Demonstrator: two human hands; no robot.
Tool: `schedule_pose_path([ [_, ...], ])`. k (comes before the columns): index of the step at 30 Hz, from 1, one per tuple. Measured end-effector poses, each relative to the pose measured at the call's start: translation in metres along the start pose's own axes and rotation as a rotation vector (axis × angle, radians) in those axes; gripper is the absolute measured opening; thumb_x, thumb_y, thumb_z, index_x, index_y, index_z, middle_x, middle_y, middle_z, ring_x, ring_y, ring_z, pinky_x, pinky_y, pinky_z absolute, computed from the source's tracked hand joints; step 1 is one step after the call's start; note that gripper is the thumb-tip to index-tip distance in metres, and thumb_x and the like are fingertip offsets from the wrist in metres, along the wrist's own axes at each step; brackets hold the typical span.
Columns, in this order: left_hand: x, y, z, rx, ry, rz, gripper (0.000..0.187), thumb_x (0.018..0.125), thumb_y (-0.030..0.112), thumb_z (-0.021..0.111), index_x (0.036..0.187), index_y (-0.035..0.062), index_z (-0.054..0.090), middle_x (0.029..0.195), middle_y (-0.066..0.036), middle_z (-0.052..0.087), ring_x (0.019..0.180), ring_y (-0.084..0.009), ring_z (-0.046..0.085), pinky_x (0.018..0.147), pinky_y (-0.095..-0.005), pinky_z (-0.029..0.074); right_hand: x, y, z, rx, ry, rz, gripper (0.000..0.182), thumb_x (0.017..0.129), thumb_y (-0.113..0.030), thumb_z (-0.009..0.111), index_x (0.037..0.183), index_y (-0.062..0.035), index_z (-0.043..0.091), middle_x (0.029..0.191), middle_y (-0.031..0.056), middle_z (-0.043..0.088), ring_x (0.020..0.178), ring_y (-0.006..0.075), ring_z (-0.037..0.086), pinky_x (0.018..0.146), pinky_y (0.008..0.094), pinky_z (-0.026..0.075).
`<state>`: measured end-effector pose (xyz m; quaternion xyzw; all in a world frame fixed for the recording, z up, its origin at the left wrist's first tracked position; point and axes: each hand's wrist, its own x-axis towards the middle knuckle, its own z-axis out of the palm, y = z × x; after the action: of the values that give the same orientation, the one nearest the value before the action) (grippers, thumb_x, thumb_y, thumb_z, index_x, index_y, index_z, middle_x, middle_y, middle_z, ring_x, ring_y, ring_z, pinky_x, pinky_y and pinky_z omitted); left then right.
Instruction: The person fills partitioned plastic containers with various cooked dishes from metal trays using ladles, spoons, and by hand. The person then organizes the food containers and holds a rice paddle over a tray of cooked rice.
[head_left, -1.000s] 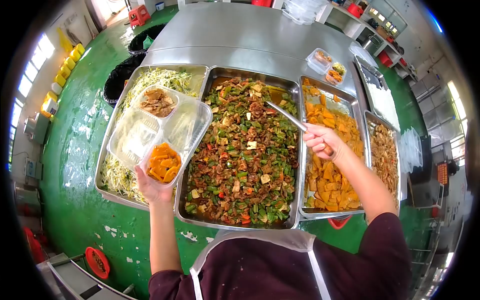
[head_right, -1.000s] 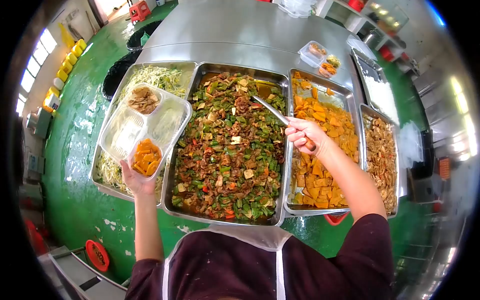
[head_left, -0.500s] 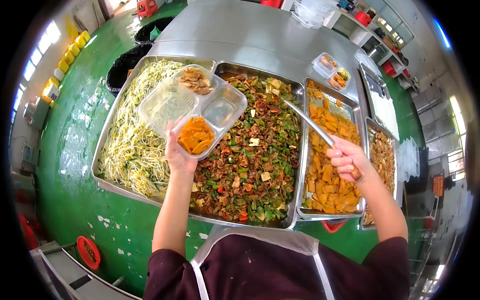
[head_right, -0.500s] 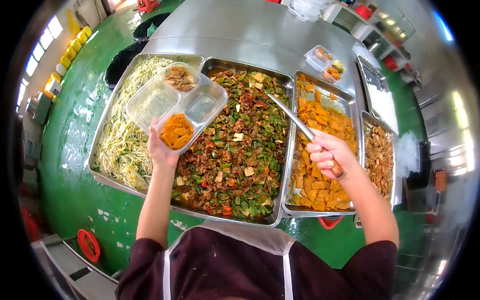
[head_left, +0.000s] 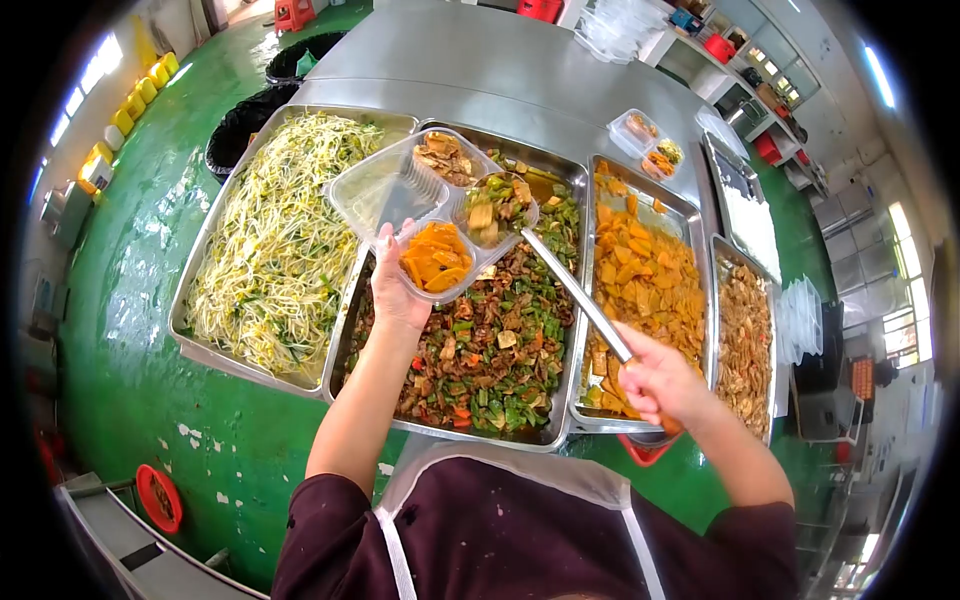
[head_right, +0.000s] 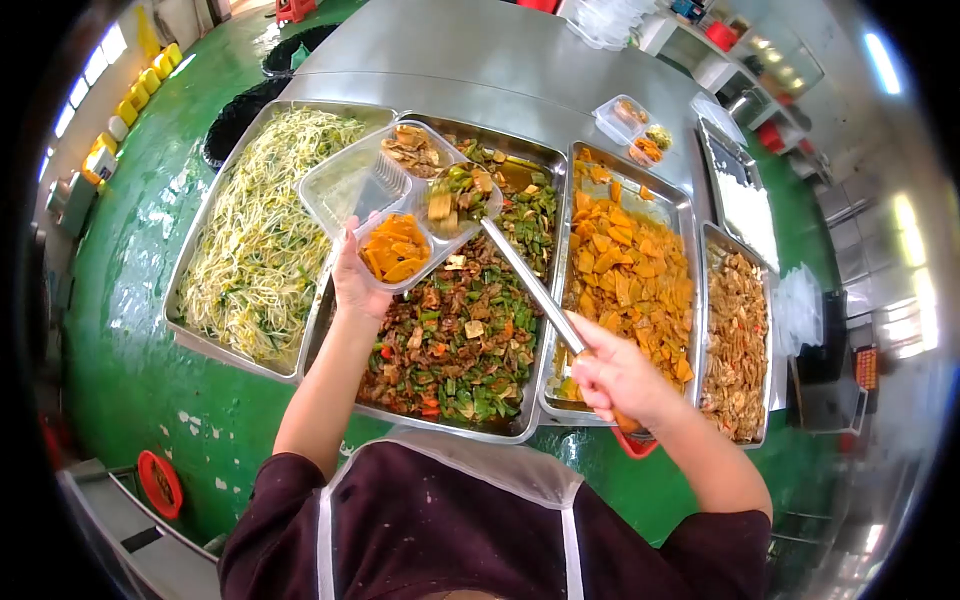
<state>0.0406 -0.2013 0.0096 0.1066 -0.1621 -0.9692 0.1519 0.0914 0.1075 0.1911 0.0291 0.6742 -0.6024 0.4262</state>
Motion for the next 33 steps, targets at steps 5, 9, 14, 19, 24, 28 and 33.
schedule_pose_path([
  [5, -0.017, 0.001, 0.004, 0.022, -0.003, 0.022, 0.079, 0.080, 0.036, 0.067, 0.140, 0.0137, 0.020, 0.137, -0.010, 0.040, 0.124, -0.0314, 0.041, 0.103, -0.0535, 0.033, -0.005, 0.043, -0.007, -1.071, 0.245, -0.510, 0.060, 0.086, -0.005, 0.048, 0.143, -0.0097, 0.028, 0.072, 0.0146, 0.050, 0.059, 0.0308, 0.057, 0.053, 0.0371, 0.049],
  [9, -0.030, 0.002, 0.007, 0.008, 0.023, 0.032, 0.074, 0.077, 0.041, 0.071, 0.133, 0.0125, 0.033, 0.132, -0.012, 0.045, 0.121, -0.0334, 0.044, 0.102, -0.0561, 0.034, -0.009, 0.062, -0.013, -1.565, 0.362, -0.566, 0.061, 0.082, -0.005, 0.051, 0.140, -0.0057, 0.032, 0.083, 0.0144, 0.051, 0.058, 0.0333, 0.057, 0.052, 0.0422, 0.050],
  [14, -0.048, 0.004, 0.003, -0.033, 0.039, 0.012, 0.070, 0.079, 0.042, 0.068, 0.132, 0.0127, 0.033, 0.129, -0.013, 0.047, 0.119, -0.0343, 0.046, 0.100, -0.0560, 0.035, -0.017, 0.061, -0.018, -1.635, 0.400, -0.604, 0.061, 0.082, -0.005, 0.050, 0.140, -0.0068, 0.032, 0.081, 0.0134, 0.050, 0.056, 0.0324, 0.056, 0.050, 0.0421, 0.049],
  [19, -0.069, 0.015, 0.009, -0.061, 0.003, 0.028, 0.067, 0.081, 0.040, 0.066, 0.133, 0.0132, 0.032, 0.127, -0.013, 0.048, 0.118, -0.0348, 0.047, 0.100, -0.0562, 0.035, -0.028, 0.060, -0.029, -1.580, 0.386, -0.725, 0.063, 0.080, -0.005, 0.052, 0.141, -0.0070, 0.032, 0.080, 0.0130, 0.049, 0.054, 0.0306, 0.054, 0.048, 0.0404, 0.048],
  [24, -0.090, 0.027, 0.013, -0.020, 0.001, 0.107, 0.067, 0.079, 0.039, 0.068, 0.132, 0.0131, 0.036, 0.128, -0.012, 0.048, 0.119, -0.0337, 0.046, 0.101, -0.0549, 0.035, -0.022, 0.065, -0.032, -1.548, 0.372, -0.880, 0.062, 0.079, -0.004, 0.053, 0.139, -0.0071, 0.037, 0.077, 0.0113, 0.049, 0.052, 0.0286, 0.054, 0.046, 0.0386, 0.047],
  [28, -0.100, 0.044, 0.000, 0.011, -0.045, 0.151, 0.077, 0.076, 0.040, 0.070, 0.136, 0.0128, 0.032, 0.130, -0.012, 0.047, 0.120, -0.0330, 0.045, 0.102, -0.0531, 0.034, -0.012, 0.061, -0.028, -1.566, 0.378, -0.947, 0.064, 0.078, -0.004, 0.054, 0.139, -0.0073, 0.037, 0.076, 0.0104, 0.049, 0.051, 0.0279, 0.054, 0.046, 0.0383, 0.046],
  [33, -0.106, 0.069, -0.007, 0.025, -0.006, 0.204, 0.083, 0.074, 0.042, 0.071, 0.139, 0.0109, 0.029, 0.132, -0.012, 0.046, 0.122, -0.0328, 0.044, 0.103, -0.0518, 0.034, -0.001, 0.059, -0.010, -1.530, 0.253, -0.930, 0.065, 0.077, -0.001, 0.054, 0.139, -0.0076, 0.036, 0.080, 0.0126, 0.052, 0.054, 0.0295, 0.055, 0.048, 0.0391, 0.048],
])
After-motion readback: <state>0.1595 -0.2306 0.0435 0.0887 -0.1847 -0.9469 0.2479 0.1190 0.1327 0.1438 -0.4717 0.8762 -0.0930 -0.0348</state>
